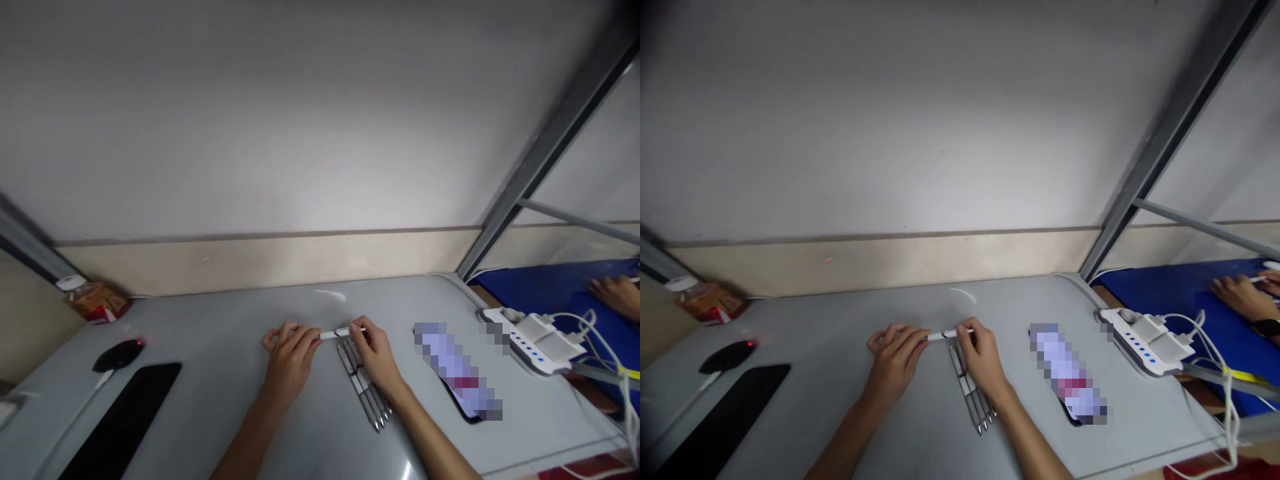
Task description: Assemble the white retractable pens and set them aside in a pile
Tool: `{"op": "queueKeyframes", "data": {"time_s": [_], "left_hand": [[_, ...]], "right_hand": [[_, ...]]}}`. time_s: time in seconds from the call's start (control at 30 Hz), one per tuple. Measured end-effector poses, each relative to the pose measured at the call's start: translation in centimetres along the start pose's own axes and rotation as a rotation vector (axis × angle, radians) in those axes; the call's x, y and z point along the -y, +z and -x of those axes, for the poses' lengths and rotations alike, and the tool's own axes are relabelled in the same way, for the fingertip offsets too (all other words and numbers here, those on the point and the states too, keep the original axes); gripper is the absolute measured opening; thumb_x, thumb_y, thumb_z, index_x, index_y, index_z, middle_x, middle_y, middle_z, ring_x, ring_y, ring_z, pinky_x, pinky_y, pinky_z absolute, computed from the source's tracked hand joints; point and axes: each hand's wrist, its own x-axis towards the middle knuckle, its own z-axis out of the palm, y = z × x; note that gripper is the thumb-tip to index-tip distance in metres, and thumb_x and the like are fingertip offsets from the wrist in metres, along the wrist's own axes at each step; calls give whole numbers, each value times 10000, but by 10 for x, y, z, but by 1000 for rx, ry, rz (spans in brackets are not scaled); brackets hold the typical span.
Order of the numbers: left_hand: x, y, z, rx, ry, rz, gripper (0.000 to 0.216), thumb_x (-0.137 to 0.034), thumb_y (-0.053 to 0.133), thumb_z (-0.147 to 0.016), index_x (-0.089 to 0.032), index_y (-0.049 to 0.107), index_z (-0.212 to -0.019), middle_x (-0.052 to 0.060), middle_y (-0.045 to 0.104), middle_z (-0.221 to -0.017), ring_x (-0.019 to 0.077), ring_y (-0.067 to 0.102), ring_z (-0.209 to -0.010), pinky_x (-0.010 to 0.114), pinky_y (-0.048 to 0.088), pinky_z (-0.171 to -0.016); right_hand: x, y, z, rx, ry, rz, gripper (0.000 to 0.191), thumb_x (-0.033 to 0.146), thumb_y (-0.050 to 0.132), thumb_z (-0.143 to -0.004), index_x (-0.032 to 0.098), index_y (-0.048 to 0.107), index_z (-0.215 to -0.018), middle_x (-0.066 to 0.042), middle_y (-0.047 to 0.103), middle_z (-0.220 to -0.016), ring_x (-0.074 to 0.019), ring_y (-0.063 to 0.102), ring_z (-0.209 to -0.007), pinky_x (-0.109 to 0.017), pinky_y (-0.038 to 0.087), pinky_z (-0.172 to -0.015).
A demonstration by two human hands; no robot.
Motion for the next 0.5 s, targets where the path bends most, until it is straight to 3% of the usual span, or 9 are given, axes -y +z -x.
{"op": "queueKeyframes", "data": {"time_s": [0.13, 0.27, 0.37, 0.5], "left_hand": [[6, 0, 0, 8, -50, 28, 132, -326, 547, -905, -282, 657, -962, -10, 717, -931, 212, 570, -953, 418, 232, -892], [10, 1, 1, 35, -52, 61, 150, -325, 503, -927, -256, 635, -951, 2, 700, -943, 198, 578, -926, 405, 244, -890], [11, 2, 2, 69, -29, 57, 159, -297, 463, -944, -238, 611, -945, 7, 685, -947, 193, 575, -920, 401, 243, -884], [13, 6, 3, 135, 1, 40, 191, -250, 391, -965, -214, 578, -954, 19, 661, -929, 188, 557, -885, 386, 255, -846]], "right_hand": [[-1, -6, -5, -2, 55, -84, 367, 480, 528, -872, 151, 579, -719, 22, 450, -610, -113, 400, -589, -230, 299, -544], [0, -9, -5, 167, 142, -219, 421, 506, 509, -878, 154, 543, -649, 48, 373, -520, -88, 318, -490, -231, 236, -473], [1, -9, -5, 312, 217, -289, 458, 519, 457, -903, 140, 599, -688, 39, 417, -503, -82, 312, -446, -236, 214, -449], [1, -9, -4, 341, 244, -328, 465, 511, 460, -906, 132, 628, -694, 31, 441, -497, -82, 338, -447, -233, 234, -459]]}}
